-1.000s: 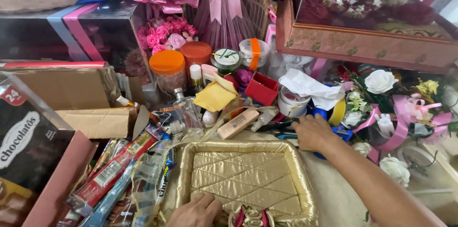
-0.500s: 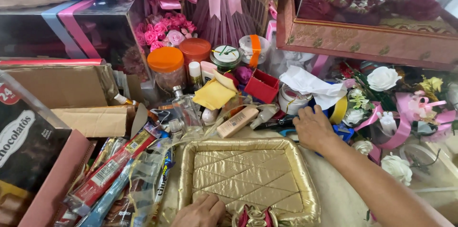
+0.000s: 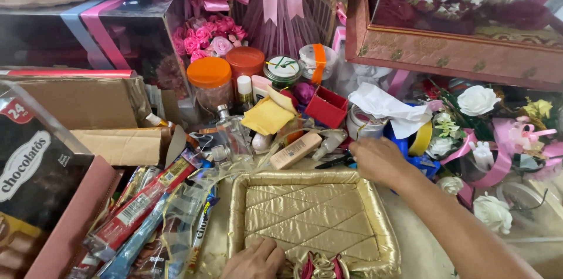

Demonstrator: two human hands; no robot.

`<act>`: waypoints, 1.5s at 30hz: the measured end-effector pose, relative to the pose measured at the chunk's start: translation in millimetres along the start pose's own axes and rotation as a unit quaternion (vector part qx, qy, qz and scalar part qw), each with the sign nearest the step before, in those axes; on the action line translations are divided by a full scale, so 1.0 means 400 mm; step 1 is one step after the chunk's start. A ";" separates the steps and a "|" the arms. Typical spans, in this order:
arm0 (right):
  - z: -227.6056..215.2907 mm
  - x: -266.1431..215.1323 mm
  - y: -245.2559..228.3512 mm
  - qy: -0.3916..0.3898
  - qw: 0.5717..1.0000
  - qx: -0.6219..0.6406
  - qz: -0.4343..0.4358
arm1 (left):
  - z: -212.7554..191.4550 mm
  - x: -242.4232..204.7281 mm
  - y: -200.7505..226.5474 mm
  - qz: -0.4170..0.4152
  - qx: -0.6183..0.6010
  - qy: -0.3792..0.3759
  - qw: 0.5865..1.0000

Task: Decorating a gold-colored jewelry tray with ribbons, flowers, and other ornaments using a hot glue gun.

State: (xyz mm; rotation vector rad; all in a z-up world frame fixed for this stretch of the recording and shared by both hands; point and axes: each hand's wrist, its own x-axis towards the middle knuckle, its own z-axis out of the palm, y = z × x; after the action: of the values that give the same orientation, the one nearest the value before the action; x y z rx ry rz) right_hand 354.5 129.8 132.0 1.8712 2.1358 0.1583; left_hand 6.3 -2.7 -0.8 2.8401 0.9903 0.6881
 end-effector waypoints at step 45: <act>0.116 -0.504 -0.270 0.224 0.931 0.191 -0.218 | -0.052 0.014 0.086 0.005 0.019 0.005 1.000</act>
State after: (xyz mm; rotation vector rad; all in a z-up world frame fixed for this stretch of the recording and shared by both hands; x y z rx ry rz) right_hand 287.4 -89.4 88.3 1.5908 3.0313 0.0779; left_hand 21.2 -28.6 26.7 2.8786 1.0014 0.6927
